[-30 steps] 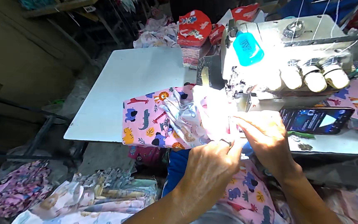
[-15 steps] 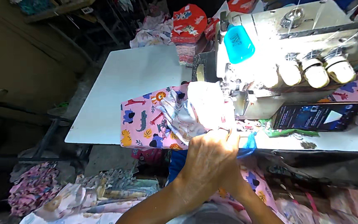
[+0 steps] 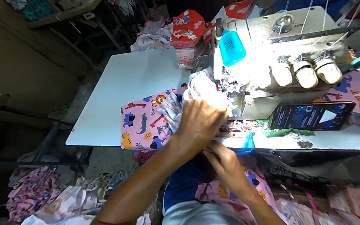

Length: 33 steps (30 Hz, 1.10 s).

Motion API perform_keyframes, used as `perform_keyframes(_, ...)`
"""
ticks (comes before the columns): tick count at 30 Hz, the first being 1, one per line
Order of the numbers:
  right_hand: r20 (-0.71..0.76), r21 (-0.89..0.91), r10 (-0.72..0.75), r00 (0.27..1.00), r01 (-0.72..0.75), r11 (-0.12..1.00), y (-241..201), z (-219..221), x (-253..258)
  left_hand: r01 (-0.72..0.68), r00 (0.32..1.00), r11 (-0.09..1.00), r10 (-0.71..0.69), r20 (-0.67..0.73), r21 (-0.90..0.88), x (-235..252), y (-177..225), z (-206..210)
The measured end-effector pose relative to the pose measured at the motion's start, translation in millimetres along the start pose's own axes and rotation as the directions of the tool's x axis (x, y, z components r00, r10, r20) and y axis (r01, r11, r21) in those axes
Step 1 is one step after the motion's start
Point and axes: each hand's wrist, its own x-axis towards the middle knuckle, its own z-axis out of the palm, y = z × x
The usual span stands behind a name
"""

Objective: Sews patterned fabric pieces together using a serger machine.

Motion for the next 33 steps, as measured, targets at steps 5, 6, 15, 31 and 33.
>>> perform_keyframes(5,-0.210,0.171,0.069,0.975,-0.033,0.985,-6,-29,14,-0.014,0.980,0.996,0.031,0.195,-0.088,18,-48,-41)
perform_keyframes(6,-0.253,0.204,0.075,0.965,-0.023,0.979,-10,-30,20,-0.027,0.976,0.997,0.043,0.213,-0.075,20,-54,-46)
perform_keyframes(15,-0.223,0.133,-0.106,0.969,0.137,0.982,-26,11,38,-0.075,0.995,0.996,0.078,0.061,-0.046,-13,9,-39)
perform_keyframes(31,0.053,0.216,-0.034,0.998,0.021,0.976,-1,10,-4,0.016,0.997,0.997,-0.010,-0.078,0.080,-12,6,9)
perform_keyframes(33,0.077,0.208,-0.011,0.997,-0.005,0.978,3,11,-8,0.071,0.994,0.996,-0.066,-0.088,0.054,-3,-2,15)
